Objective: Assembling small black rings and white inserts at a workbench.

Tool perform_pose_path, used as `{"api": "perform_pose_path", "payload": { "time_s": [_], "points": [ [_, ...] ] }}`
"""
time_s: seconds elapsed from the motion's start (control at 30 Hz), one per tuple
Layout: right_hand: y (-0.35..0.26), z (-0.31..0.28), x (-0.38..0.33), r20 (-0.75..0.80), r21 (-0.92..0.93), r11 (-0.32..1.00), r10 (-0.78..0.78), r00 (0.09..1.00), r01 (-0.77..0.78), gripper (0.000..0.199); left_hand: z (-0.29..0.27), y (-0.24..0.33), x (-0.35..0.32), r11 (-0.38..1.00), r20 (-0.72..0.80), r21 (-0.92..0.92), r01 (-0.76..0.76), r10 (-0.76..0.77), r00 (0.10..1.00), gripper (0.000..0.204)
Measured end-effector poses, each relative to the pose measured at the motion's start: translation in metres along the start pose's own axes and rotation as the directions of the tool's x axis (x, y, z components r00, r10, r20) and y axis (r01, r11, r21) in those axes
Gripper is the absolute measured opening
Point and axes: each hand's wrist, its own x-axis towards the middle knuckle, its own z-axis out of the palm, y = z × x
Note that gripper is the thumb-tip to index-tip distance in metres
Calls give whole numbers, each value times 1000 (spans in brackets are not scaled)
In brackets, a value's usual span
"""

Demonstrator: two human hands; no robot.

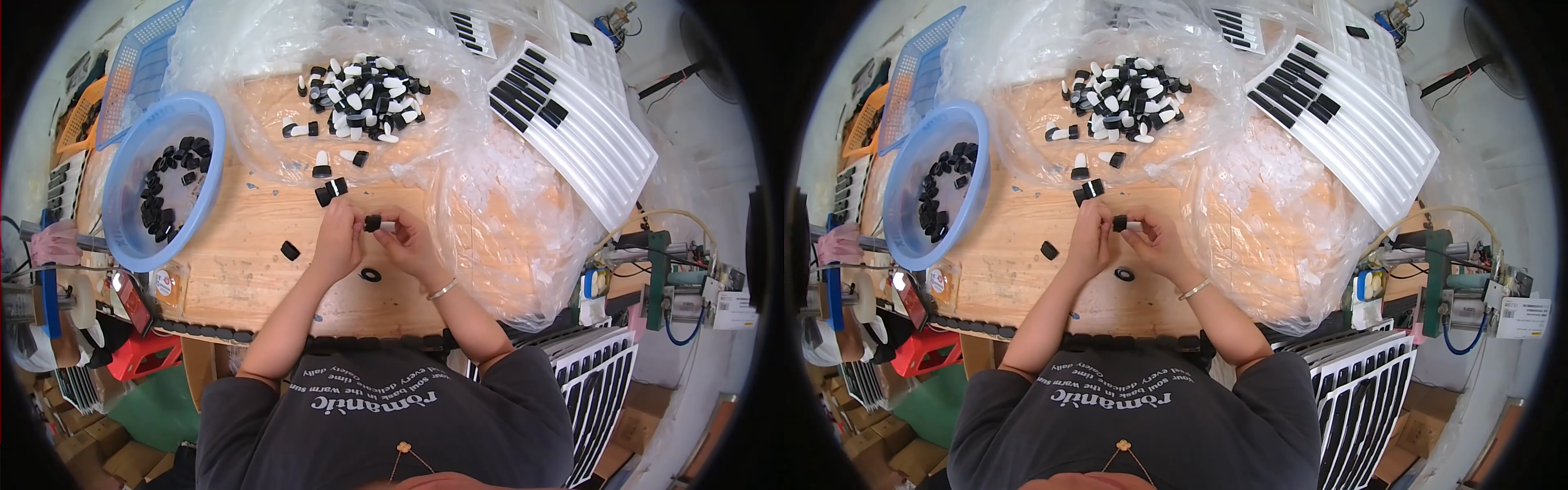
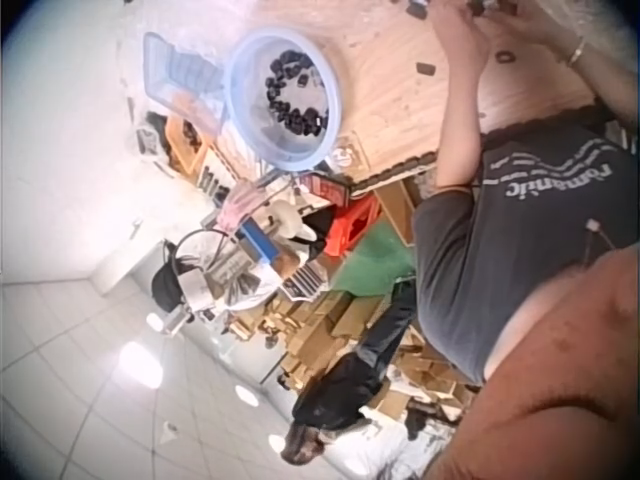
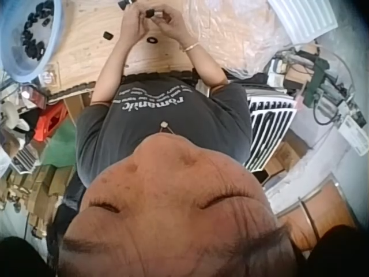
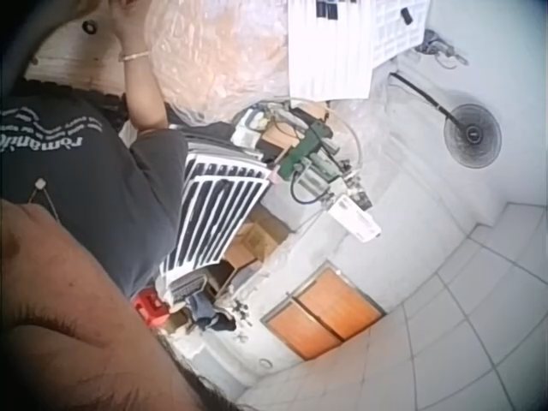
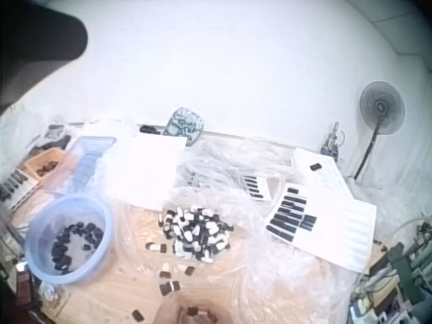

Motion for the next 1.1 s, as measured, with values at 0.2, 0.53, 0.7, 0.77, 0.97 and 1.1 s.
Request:
{"api": "perform_pose_path", "payload": {
  "time_s": [0.2,0.53,0.7,0.77,0.97,1.1],
  "points": [
    [3,-1,1,10,13,1000,-10,1000,10,24,0,0,-3,995,-29,-35,89,-90,996,12],
    [-3,-6,1,-21,-27,999,31,999,-32,23,-8,5,3,1000,-50,-4,-2,2,999,19],
    [-2,-4,1,22,46,999,10,1000,-11,21,-9,2,3,997,-60,60,-53,57,997,21],
    [-4,-3,1,12,33,999,4,1000,-4,20,-12,5,6,992,-15,73,-101,102,995,18],
    [-1,-1,1,24,-83,994,-74,997,76,21,-3,1,-1,999,-9,43,31,-31,999,15],
    [-1,-2,3,-62,-32,999,-38,997,36,28,-5,-6,-4,993,-114,-22,115,-117,987,6]
  ]
}}
